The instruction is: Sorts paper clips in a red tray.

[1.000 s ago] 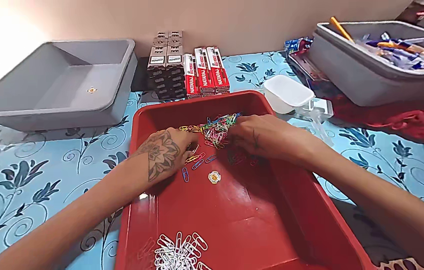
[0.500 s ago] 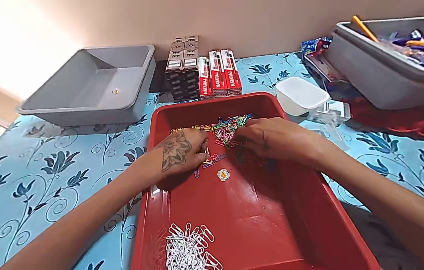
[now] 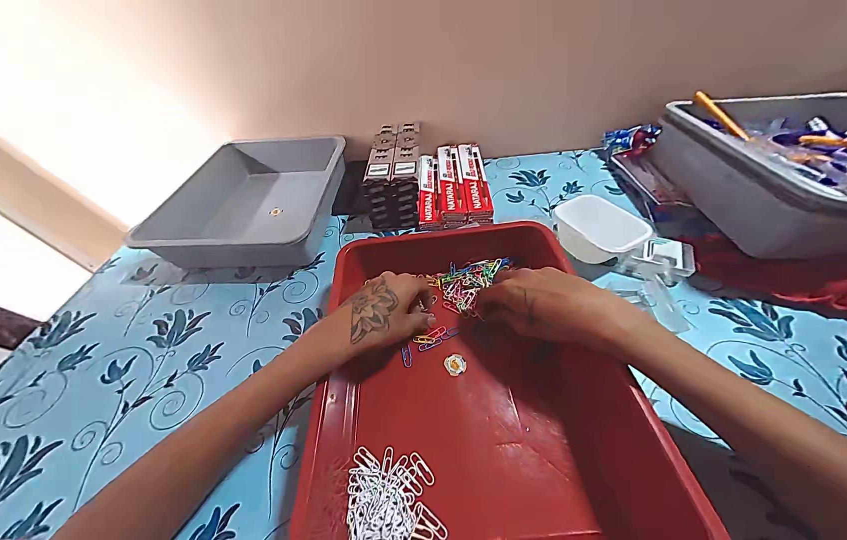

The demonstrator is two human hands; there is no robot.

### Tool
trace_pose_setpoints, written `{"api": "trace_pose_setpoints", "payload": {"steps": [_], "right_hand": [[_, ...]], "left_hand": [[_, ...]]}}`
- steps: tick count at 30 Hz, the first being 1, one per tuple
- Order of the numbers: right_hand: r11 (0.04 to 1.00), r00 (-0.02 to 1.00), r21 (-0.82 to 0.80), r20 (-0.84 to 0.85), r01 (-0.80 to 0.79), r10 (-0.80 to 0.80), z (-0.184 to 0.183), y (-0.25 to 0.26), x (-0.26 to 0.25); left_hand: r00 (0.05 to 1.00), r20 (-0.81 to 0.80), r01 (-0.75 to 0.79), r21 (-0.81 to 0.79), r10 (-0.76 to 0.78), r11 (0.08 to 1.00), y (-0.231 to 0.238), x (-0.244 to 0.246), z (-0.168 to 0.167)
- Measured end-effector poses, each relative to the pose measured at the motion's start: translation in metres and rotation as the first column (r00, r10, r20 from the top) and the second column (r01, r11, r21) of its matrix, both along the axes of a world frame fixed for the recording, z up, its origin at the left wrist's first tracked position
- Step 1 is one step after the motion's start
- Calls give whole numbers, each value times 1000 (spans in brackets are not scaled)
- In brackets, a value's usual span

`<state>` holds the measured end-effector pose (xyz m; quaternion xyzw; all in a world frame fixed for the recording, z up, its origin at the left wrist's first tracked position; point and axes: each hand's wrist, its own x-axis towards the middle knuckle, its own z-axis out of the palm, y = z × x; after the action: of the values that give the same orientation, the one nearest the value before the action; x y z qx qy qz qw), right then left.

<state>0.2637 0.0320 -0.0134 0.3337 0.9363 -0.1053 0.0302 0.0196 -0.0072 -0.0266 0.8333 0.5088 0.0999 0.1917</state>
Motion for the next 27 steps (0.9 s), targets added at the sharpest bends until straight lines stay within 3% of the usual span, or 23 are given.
{"api": "trace_pose_setpoints", "payload": {"steps": [10,14,17,20,23,27], "right_hand": [[1000,998,7,-62,-23,24,5,0,-3],[997,996,24,-48,-77,78,8,6,-10],[978,982,93,-3,-188,189,2,11,-18],[973,978,101,33,-208,206,3,11,-29],[981,981,63,78,-182,177,7,11,-36],[974,972,70,-78,-214,220,9,16,-29]], "left_hand": [[993,-112,17,-127,-31,992,6,5,5],[997,76,7,161,-20,987,-3,-2,4],[972,176,99,285,-154,953,-25,-15,13],[930,156,328,63,-334,943,-62,-27,25],[939,134,342,-241,-318,908,-90,-32,23],[927,114,376,-235,-359,896,-95,-34,23]]}}
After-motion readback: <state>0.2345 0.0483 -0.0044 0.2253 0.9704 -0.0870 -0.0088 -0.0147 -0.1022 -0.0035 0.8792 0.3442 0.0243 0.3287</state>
